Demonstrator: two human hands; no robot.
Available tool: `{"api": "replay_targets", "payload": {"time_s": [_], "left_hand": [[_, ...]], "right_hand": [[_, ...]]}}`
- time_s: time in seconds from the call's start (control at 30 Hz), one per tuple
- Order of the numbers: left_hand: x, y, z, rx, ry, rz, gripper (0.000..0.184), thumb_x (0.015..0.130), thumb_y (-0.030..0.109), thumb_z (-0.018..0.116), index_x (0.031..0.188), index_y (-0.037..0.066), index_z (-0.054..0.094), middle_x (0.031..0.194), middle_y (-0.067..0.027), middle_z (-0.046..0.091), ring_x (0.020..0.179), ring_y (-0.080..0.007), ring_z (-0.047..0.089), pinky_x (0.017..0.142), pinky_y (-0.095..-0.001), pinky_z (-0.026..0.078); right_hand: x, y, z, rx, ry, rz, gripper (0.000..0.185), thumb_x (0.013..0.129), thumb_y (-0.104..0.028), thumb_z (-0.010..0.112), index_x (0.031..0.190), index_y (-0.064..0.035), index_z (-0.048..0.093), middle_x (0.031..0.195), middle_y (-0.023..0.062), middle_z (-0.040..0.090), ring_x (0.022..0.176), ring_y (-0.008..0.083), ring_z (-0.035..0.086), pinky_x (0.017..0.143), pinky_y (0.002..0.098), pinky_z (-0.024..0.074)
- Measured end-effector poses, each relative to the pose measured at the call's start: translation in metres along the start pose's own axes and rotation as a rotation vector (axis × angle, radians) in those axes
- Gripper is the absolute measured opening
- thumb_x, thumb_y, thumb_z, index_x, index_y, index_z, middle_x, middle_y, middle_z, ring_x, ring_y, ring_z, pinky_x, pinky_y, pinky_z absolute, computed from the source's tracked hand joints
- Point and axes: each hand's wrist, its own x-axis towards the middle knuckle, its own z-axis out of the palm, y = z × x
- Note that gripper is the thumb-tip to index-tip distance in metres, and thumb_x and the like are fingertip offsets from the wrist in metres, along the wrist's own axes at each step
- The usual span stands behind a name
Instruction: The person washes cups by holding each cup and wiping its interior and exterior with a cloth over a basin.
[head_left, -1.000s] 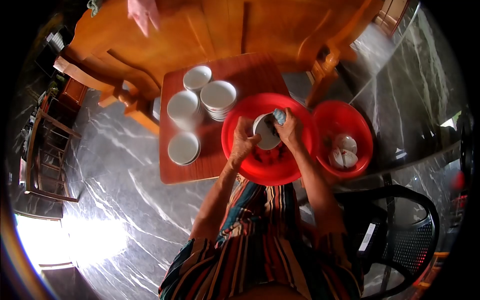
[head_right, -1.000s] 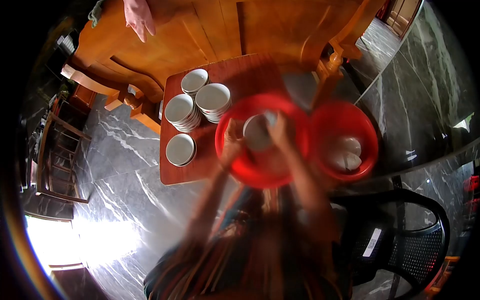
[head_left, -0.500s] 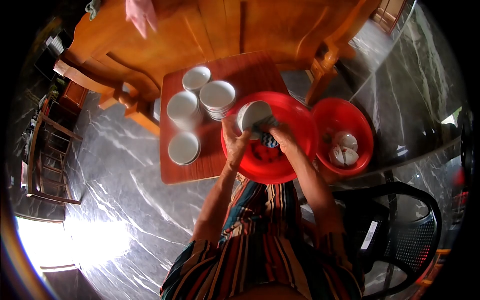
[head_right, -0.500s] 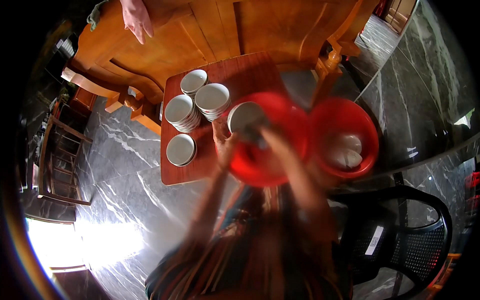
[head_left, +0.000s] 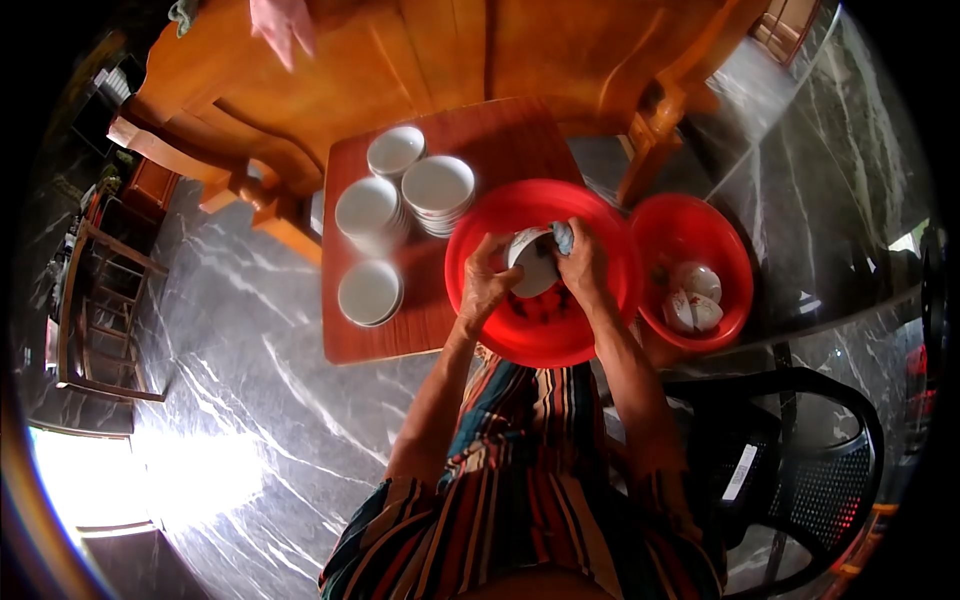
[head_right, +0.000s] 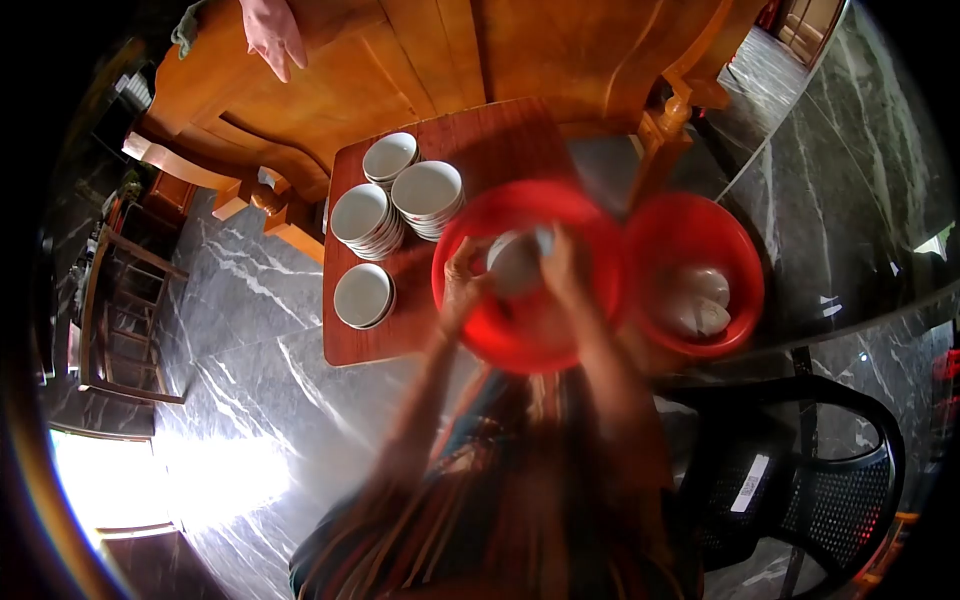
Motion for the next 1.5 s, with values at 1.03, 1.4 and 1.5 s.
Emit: {"api": "replay_targets", "payload": {"time_s": [1.03,1.4,1.5], "left_hand": [[-0.007,-0.009,-0.001,0.005,0.075,-0.008,0.043,0.069,0.002,0.061,0.109,0.000,0.045,0.104,-0.0118,0.053,0.097,-0.0189,0.051,0.085,-0.0307,0.042],[-0.007,-0.012,-0.004,-0.140,-0.127,-0.145,0.048,0.069,0.006,0.057,0.115,0.000,0.045,0.105,-0.0140,0.054,0.098,-0.0213,0.052,0.086,-0.0321,0.042],[-0.008,-0.008,-0.006,-0.038,-0.150,-0.164,0.048,0.068,0.014,0.059,0.112,-0.002,0.047,0.100,-0.0144,0.057,0.093,-0.0226,0.055,0.082,-0.0337,0.044]], "right_hand": [[-0.008,0.028,0.028,0.681,-0.192,0.389,0.018,0.071,-0.006,0.068,0.088,-0.0011,0.065,0.081,0.0046,0.066,0.071,0.0133,0.061,0.064,0.0274,0.0494],[-0.008,-0.024,-0.014,0.077,0.150,-0.346,0.021,0.070,-0.003,0.068,0.086,-0.0045,0.054,0.077,0.0120,0.061,0.071,0.0309,0.061,0.060,0.0373,0.0477],[-0.009,-0.027,-0.012,0.025,0.243,-0.438,0.021,0.071,-0.007,0.069,0.087,-0.0053,0.055,0.072,0.0117,0.058,0.065,0.0299,0.058,0.056,0.0377,0.0461]]}}
